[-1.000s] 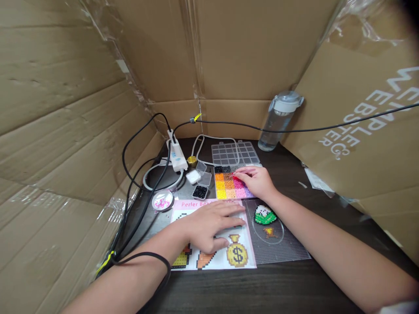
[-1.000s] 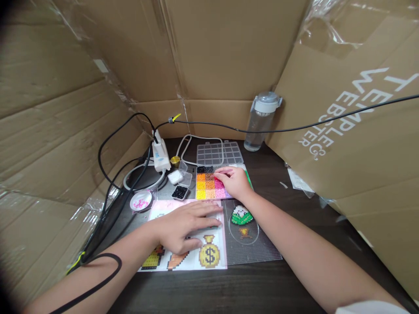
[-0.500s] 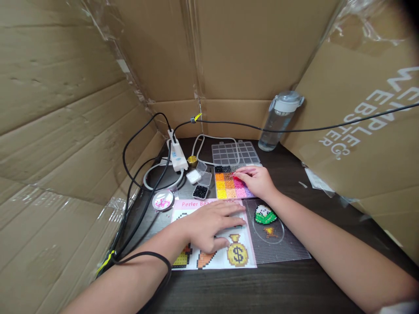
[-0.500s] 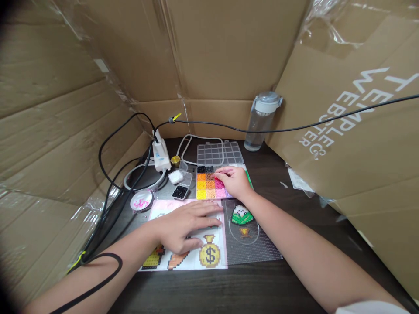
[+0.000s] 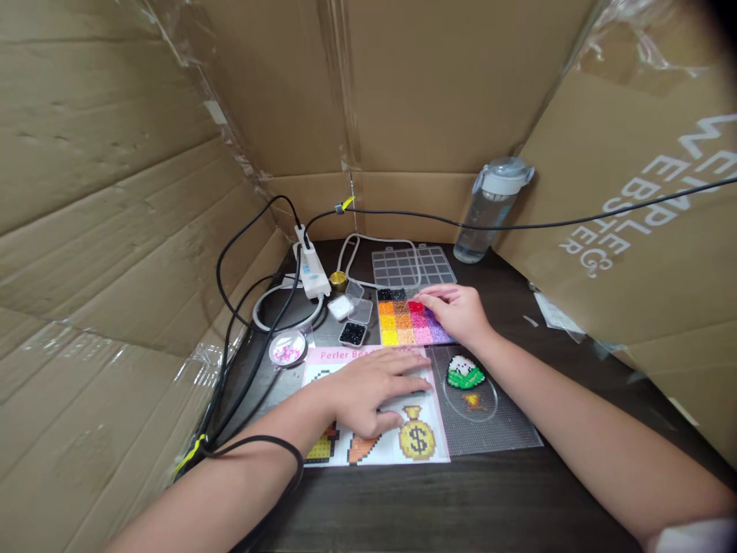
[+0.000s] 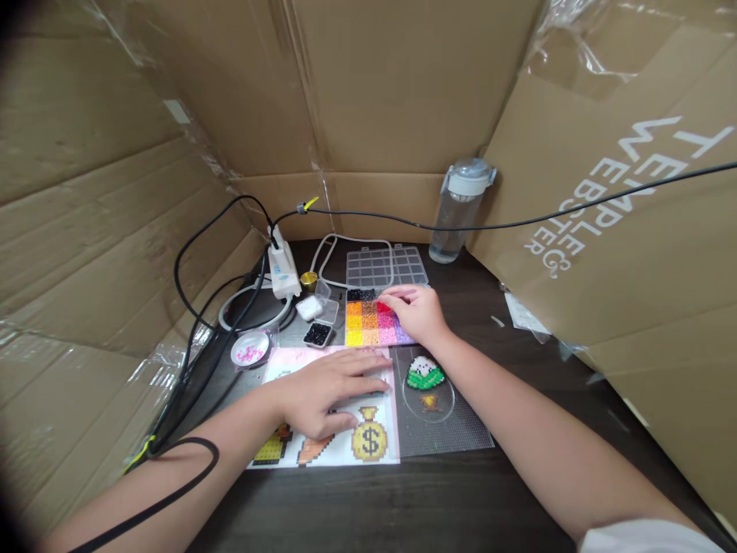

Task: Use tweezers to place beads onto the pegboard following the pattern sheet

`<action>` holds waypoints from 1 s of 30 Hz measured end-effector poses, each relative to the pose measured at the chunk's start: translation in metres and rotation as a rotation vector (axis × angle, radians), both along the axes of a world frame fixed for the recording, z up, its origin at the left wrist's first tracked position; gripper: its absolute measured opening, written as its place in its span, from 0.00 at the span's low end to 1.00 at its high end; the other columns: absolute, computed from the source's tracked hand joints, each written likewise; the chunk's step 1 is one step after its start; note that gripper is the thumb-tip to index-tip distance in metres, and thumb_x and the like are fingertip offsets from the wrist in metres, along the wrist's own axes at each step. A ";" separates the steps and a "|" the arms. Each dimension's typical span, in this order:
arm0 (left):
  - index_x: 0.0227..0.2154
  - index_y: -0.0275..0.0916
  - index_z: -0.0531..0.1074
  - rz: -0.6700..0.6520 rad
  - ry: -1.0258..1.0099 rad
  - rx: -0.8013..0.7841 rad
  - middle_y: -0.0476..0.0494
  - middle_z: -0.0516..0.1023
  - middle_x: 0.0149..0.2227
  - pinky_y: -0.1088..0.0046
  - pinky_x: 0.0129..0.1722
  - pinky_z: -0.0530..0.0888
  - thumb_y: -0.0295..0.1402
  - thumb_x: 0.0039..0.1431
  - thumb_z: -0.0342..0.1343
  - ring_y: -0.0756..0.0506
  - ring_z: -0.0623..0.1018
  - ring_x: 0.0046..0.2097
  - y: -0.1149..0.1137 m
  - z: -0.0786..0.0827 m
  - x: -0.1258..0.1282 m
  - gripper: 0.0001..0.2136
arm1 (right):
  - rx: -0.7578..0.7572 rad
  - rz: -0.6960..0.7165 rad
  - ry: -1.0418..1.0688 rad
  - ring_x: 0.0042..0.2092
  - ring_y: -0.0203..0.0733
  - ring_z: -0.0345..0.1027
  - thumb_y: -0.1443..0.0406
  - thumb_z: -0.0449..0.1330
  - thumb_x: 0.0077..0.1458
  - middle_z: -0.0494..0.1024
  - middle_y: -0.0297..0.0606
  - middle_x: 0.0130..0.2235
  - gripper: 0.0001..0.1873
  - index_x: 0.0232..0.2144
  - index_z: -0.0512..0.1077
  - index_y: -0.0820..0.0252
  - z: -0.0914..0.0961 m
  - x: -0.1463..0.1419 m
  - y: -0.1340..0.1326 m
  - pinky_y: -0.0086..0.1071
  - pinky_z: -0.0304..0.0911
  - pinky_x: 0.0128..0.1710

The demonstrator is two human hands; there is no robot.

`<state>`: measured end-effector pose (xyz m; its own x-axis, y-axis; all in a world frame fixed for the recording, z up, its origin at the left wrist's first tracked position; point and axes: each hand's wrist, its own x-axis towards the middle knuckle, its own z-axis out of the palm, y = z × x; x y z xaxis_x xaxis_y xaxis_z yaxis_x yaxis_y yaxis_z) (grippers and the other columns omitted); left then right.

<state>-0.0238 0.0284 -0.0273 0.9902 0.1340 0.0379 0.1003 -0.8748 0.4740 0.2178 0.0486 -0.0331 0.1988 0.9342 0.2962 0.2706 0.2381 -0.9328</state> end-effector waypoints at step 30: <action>0.66 0.41 0.69 -0.030 -0.077 0.003 0.36 0.59 0.75 0.48 0.74 0.58 0.42 0.64 0.57 0.33 0.57 0.76 0.003 -0.013 0.008 0.29 | -0.211 -0.200 0.424 0.16 0.24 0.51 0.59 0.79 0.46 0.87 0.49 0.34 0.13 0.29 0.82 0.60 -0.005 0.044 -0.189 0.23 0.43 0.14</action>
<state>-0.0163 0.0319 -0.0400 0.9880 0.1038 0.1144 0.0371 -0.8782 0.4769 0.2618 -0.1403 -0.0378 0.4413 0.8965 -0.0400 -0.1212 0.0153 -0.9925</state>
